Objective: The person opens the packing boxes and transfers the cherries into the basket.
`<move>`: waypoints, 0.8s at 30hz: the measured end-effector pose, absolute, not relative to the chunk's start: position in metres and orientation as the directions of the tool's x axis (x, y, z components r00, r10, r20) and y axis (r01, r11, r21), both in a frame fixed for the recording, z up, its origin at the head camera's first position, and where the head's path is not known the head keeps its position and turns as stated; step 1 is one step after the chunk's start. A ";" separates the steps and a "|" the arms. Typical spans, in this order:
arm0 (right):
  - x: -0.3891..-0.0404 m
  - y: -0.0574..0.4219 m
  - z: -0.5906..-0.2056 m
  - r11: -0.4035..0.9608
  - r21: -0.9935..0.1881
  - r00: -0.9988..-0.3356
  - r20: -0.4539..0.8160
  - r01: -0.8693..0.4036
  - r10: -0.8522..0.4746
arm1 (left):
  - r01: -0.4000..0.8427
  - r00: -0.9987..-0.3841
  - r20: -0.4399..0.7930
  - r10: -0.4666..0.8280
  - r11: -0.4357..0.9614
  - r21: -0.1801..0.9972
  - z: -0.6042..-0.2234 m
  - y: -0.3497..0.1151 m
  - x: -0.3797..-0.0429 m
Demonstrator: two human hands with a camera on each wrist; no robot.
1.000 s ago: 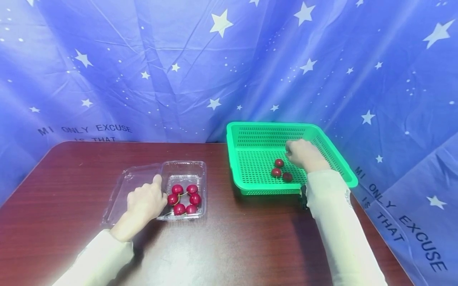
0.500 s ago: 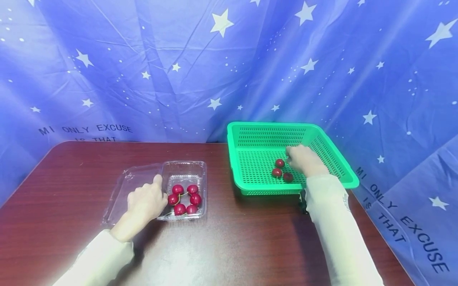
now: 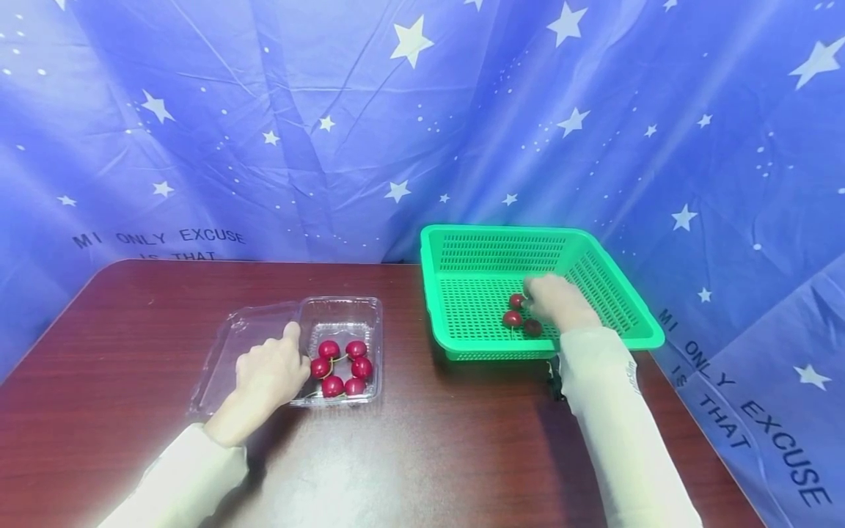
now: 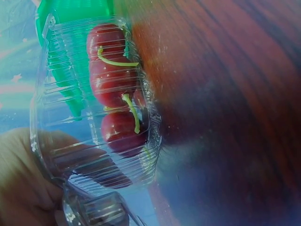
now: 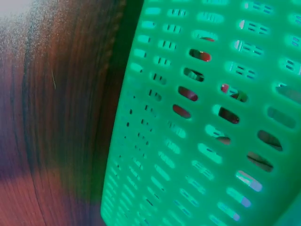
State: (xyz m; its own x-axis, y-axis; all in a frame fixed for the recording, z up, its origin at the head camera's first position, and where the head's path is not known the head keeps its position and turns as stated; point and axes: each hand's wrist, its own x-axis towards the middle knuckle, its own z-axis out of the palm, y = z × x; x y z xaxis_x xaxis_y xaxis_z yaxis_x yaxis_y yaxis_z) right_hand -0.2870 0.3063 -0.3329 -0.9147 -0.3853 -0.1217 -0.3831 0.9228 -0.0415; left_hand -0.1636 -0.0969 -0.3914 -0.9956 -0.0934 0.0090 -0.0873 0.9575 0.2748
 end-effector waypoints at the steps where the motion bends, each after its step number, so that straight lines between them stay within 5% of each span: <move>1: -0.287 0.306 -0.333 0.922 -0.043 -0.914 -0.124 -0.384 -0.387 | -0.087 -0.996 0.008 -0.093 0.958 0.273 -0.391 -0.097 -0.164; 24: -0.289 0.302 -0.343 0.929 -0.077 -0.916 -0.155 -0.361 -0.369 | -0.095 -0.995 -0.016 -0.094 0.957 0.276 -0.392 -0.099 -0.164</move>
